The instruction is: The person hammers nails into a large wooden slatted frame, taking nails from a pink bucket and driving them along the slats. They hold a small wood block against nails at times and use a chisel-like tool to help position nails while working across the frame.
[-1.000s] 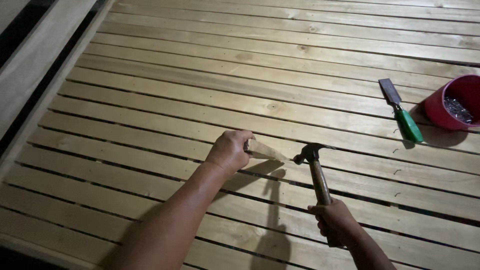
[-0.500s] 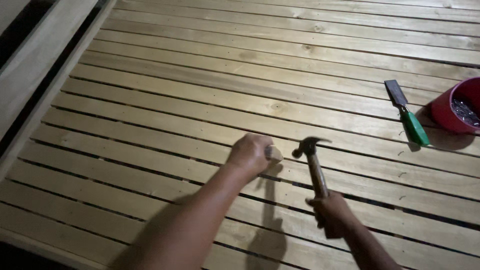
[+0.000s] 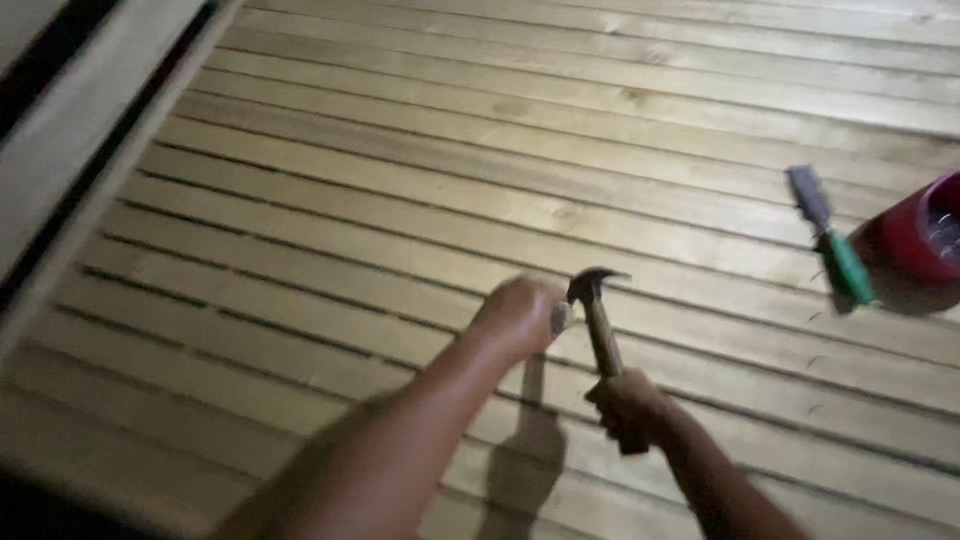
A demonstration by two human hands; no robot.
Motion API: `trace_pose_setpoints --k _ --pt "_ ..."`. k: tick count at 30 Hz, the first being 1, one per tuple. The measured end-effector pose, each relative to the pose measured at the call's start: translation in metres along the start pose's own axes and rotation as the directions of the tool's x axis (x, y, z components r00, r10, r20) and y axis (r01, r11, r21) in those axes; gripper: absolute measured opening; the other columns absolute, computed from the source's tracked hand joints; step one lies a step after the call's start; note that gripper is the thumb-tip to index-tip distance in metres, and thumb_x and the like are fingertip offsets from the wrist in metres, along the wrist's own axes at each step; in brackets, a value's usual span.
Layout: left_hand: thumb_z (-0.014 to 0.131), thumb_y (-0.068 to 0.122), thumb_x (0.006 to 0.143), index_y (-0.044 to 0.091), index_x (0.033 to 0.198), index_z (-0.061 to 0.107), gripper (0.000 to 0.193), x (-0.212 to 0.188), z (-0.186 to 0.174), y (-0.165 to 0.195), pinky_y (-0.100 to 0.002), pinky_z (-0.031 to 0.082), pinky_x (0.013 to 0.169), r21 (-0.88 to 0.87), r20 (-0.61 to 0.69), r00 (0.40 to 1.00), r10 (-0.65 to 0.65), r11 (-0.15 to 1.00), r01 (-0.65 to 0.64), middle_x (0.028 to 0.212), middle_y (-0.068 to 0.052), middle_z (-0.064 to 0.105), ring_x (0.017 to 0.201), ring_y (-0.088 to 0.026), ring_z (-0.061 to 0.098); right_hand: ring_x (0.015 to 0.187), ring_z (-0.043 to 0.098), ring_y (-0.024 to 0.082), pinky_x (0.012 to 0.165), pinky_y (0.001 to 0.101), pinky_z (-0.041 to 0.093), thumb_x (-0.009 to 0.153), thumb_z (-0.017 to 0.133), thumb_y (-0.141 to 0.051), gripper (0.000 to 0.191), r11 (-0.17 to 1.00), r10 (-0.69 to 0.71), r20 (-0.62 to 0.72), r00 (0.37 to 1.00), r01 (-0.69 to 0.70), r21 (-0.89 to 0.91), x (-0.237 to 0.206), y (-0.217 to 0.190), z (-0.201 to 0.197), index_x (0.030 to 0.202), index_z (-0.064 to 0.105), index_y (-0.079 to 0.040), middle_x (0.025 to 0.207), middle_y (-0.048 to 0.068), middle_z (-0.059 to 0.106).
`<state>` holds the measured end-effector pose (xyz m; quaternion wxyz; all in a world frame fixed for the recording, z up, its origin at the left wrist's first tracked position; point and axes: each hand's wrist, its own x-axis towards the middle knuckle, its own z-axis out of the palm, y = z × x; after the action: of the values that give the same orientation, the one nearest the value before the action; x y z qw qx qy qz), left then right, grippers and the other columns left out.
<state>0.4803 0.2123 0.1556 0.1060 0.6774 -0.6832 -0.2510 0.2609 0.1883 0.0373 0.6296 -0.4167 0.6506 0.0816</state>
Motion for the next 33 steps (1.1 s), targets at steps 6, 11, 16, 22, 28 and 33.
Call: trace_pose_setpoints --k 6,11,16,22,28,33 --pt "0.079 0.023 0.081 0.013 0.096 0.076 0.019 -0.003 -0.012 0.01 -0.044 0.058 0.086 -0.137 -0.001 0.996 -0.087 0.987 0.086 0.102 -0.014 0.075 0.095 -0.033 0.071 0.047 0.049 0.02 0.044 0.0401 0.042 0.091 0.073 -0.024 0.026 0.999 -0.045 -0.068 0.997 0.043 -0.033 0.008 0.006 -0.059 0.074 0.064 -0.007 0.058 0.005 0.054" --pt "0.08 0.02 0.076 0.015 0.092 0.077 0.018 -0.011 -0.004 0.016 -0.045 0.057 0.087 -0.136 -0.104 0.994 -0.026 0.991 0.011 0.103 -0.011 0.075 0.098 -0.032 0.07 0.049 0.05 0.02 0.046 0.0404 0.041 0.094 0.066 -0.026 0.026 0.949 -0.263 -0.33 0.906 0.305 0.08 -0.039 -0.076 -0.097 0.074 0.062 -0.01 0.059 0.005 0.053" --pt "0.074 0.016 0.083 0.011 0.099 0.074 0.017 -0.008 0.002 0.028 -0.047 0.057 0.088 0.053 -0.081 0.997 -0.011 0.998 0.015 0.108 -0.016 0.073 0.103 -0.035 0.069 0.049 0.05 0.022 0.046 0.0391 0.042 0.091 0.073 -0.024 0.027 0.778 -0.398 -0.362 0.843 0.519 0.354 -0.04 -0.076 -0.078 0.076 0.054 -0.01 0.06 0.005 0.05" --pt "0.073 0.009 0.081 0.01 0.098 0.074 0.017 -0.016 0.009 0.053 -0.05 0.056 0.082 0.115 0.128 0.991 0.028 0.992 -0.043 0.1 -0.019 0.073 0.097 -0.036 0.071 0.048 0.046 0.023 0.043 0.0423 0.034 0.085 0.077 -0.026 0.028 0.982 0.13 0.003 0.992 -0.129 0.14 -0.018 0.057 -0.001 0.085 0.056 -0.007 0.064 0.006 0.048" --pt "0.068 0.008 0.087 0.009 0.092 0.078 0.011 -0.02 0.014 0.056 -0.047 0.058 0.082 0.06 0.126 0.992 -0.026 0.998 0.018 0.098 -0.019 0.074 0.095 -0.036 0.072 0.048 0.052 0.024 0.042 0.0392 0.045 0.085 0.083 -0.02 0.034 0.994 -0.112 -0.19 0.975 0.106 -0.038 -0.059 0.069 -0.027 0.087 0.059 0.004 0.063 0.01 0.057" --pt "0.068 0.009 0.085 0.008 0.091 0.078 0.011 -0.019 0.014 0.069 -0.047 0.058 0.082 0.042 0.128 0.991 -0.026 0.999 0.021 0.098 -0.02 0.074 0.095 -0.036 0.072 0.055 0.059 0.027 0.047 0.0432 0.052 0.087 0.079 -0.018 0.039 0.977 -0.182 -0.459 0.869 0.214 0.017 -0.091 0.111 -0.026 0.117 0.061 -0.002 0.069 0.014 0.064"
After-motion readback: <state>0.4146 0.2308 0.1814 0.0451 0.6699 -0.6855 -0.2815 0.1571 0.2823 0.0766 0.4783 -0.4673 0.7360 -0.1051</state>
